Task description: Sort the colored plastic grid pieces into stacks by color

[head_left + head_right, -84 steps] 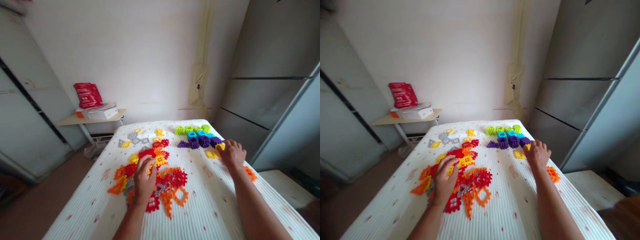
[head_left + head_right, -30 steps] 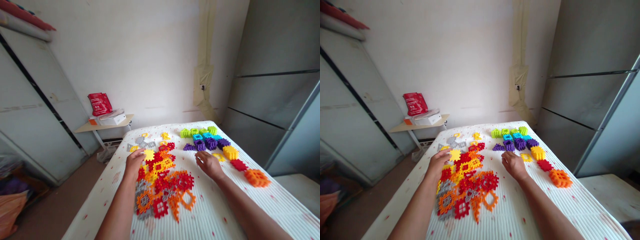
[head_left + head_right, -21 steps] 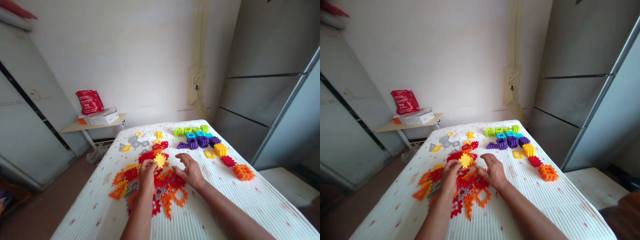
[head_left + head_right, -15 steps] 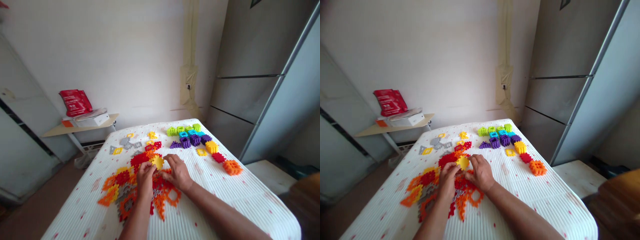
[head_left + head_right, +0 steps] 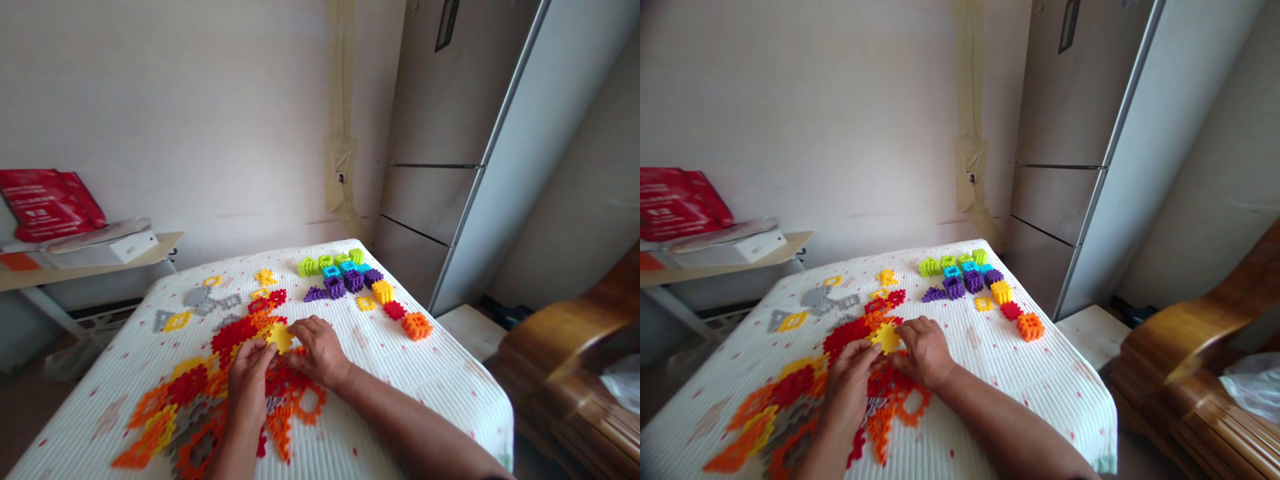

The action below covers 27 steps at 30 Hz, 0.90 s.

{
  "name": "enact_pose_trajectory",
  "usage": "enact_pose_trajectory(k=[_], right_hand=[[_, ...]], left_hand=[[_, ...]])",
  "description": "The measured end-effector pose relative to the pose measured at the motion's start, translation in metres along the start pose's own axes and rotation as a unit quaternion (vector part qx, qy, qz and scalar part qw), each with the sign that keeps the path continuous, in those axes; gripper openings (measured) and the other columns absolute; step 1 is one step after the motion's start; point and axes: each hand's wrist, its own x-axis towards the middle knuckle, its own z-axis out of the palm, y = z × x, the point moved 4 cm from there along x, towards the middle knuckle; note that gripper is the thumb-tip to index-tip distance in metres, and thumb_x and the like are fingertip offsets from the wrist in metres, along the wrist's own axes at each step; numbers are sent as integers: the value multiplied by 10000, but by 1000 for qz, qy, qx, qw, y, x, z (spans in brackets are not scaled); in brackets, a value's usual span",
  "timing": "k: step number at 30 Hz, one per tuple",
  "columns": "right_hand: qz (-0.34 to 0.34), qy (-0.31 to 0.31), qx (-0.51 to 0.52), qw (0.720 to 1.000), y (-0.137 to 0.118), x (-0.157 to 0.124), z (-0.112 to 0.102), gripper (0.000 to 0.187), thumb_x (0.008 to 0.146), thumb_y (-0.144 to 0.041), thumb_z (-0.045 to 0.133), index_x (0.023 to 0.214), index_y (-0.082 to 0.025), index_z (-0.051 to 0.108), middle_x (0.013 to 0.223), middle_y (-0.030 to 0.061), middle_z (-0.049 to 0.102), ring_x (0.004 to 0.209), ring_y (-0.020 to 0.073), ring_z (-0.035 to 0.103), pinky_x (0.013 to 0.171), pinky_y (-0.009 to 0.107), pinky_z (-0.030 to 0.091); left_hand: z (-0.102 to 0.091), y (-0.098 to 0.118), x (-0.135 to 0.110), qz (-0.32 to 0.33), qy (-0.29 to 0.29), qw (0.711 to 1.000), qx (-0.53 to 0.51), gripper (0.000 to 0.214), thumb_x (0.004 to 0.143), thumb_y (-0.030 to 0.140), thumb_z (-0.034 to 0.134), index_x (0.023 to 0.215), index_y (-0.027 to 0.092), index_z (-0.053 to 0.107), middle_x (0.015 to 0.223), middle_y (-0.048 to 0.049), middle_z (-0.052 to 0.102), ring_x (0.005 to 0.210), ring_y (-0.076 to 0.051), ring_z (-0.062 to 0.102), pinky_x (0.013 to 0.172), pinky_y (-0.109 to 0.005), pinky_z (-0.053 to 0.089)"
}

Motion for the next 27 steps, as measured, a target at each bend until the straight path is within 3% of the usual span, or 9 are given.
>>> enact_pose_trajectory(k=[3, 6, 10, 13, 17, 27], right_hand=[[-2, 24, -8, 1000, 13, 5, -14, 372, 802, -469, 568, 1068, -209, 587, 1030, 64, 641, 913, 213, 542, 786, 351, 414], [57, 88, -73, 992, 48, 8, -47, 346, 812, -432, 572, 1055, -188, 606, 1016, 89, 648, 943, 225, 539, 831, 361, 396], [230, 113, -230, 939, 110, -4, -96, 336, 833, -383, 539, 1073, -163, 621, 1086, 112, 628, 1001, 255, 500, 845, 365, 364], [335, 93, -300, 888, 143, -18, -117, 355, 839, -366, 514, 1112, -162, 611, 1103, 113, 620, 1018, 254, 479, 814, 351, 354], [398, 63, -323, 857, 160, -29, -121, 335, 825, -357, 507, 1089, -185, 619, 1085, 101, 626, 1024, 247, 464, 773, 335, 342], [431, 22, -322, 843, 167, -34, -118, 321, 813, -353, 478, 1043, -190, 633, 1062, 103, 637, 1009, 247, 471, 745, 336, 342]], left_hand=[[-2, 6, -2, 11, 10, 1000, 20, 350, 622, 420, 704, 815, 187, 528, 654, 10, 625, 619, -140, 596, 582, -238, 451], [-8, 13, -4, 47, 39, 998, 19, 351, 648, 428, 685, 867, 191, 549, 752, -19, 657, 710, -150, 615, 626, -238, 465], [-15, 17, -5, 75, 67, 995, 24, 350, 636, 417, 688, 878, 192, 571, 788, -23, 656, 754, -155, 609, 650, -238, 473], [-15, 17, -5, 81, 69, 994, 37, 348, 637, 424, 679, 866, 180, 582, 778, -24, 647, 739, -163, 607, 644, -250, 480], [-13, 16, -5, 82, 61, 994, 49, 350, 639, 426, 670, 868, 175, 585, 765, -25, 644, 718, -168, 607, 630, -263, 489], [-16, 16, -5, 80, 61, 993, 68, 355, 629, 430, 668, 865, 174, 595, 775, -29, 658, 742, -175, 615, 655, -264, 492]])
